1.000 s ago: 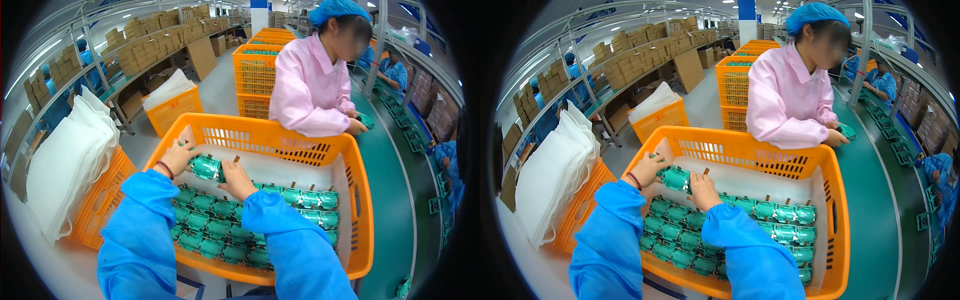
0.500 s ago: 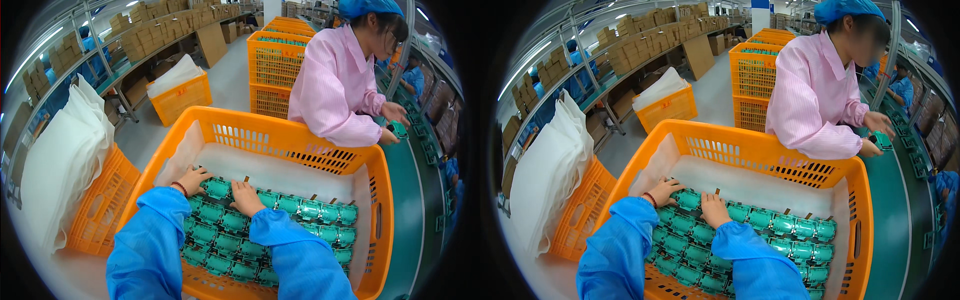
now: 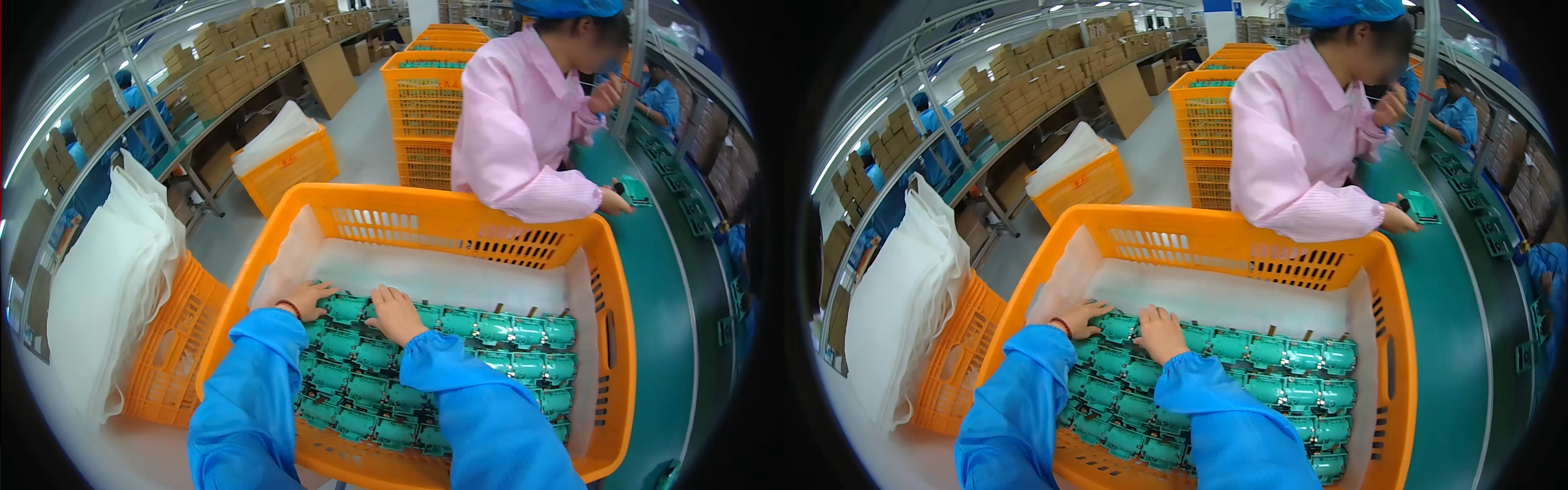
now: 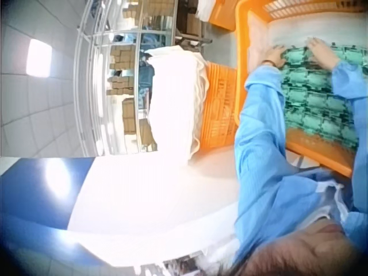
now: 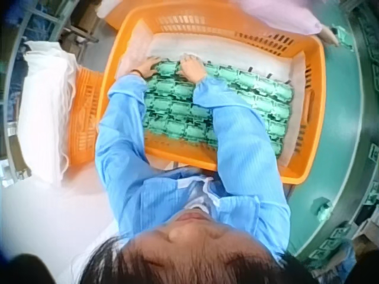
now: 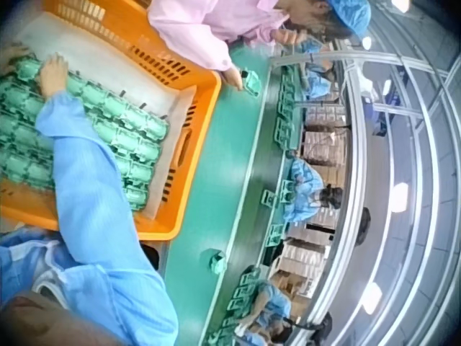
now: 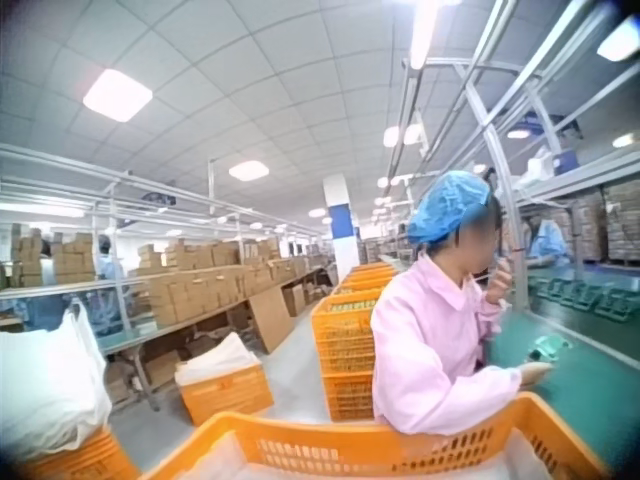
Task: The person manually assembles green plastic electronics housings by hand on an assembly line.
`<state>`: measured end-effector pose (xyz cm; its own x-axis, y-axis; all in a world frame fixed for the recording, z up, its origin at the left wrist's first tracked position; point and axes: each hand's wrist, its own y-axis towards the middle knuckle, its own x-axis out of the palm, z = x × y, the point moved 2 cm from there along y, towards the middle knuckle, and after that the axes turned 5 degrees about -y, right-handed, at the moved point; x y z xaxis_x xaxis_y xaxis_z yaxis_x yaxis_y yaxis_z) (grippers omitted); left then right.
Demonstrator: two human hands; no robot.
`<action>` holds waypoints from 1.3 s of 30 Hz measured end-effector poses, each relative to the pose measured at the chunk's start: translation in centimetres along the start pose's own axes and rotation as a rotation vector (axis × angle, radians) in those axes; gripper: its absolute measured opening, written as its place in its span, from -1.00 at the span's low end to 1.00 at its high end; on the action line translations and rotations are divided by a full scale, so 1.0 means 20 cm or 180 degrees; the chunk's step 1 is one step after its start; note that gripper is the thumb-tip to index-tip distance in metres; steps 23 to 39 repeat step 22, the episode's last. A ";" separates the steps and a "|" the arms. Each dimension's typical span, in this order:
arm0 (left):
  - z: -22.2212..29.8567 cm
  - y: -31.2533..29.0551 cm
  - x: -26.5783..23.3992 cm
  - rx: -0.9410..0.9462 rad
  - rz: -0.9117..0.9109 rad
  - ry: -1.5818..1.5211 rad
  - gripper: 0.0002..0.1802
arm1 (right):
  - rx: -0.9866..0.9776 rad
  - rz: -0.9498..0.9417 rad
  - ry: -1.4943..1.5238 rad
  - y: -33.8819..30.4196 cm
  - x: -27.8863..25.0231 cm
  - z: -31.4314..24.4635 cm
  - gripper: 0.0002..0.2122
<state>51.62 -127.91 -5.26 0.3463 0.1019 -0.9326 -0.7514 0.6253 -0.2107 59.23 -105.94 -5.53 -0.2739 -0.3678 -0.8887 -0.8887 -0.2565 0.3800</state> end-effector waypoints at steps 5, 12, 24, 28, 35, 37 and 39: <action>0.32 -0.01 -0.44 -0.0513 -0.0167 0.0424 -0.43 | -0.0529 -0.1556 -0.0409 -0.21 -0.89 0.07 -0.64; 1.62 -0.03 -0.70 0.2446 0.0689 0.0114 -0.55 | 0.0413 -0.0941 -0.1532 -1.26 -1.95 0.13 -0.62; 3.56 -0.25 -0.18 0.5573 0.0013 -0.0218 -0.50 | 0.3861 -0.0245 -0.1461 -3.00 -2.33 -0.42 -0.59; 3.56 -0.25 -0.18 0.5573 0.0013 -0.0218 -0.50 | 0.3861 -0.0245 -0.1461 -3.00 -2.33 -0.42 -0.59; 3.56 -0.25 -0.18 0.5573 0.0013 -0.0218 -0.50 | 0.3861 -0.0245 -0.1461 -3.00 -2.33 -0.42 -0.59; 3.56 -0.25 -0.18 0.5573 0.0013 -0.0218 -0.50 | 0.3861 -0.0245 -0.1461 -3.00 -2.33 -0.42 -0.59; 3.56 -0.25 -0.18 0.5573 0.0013 -0.0218 -0.50 | 0.3861 -0.0245 -0.1461 -3.00 -2.33 -0.42 -0.59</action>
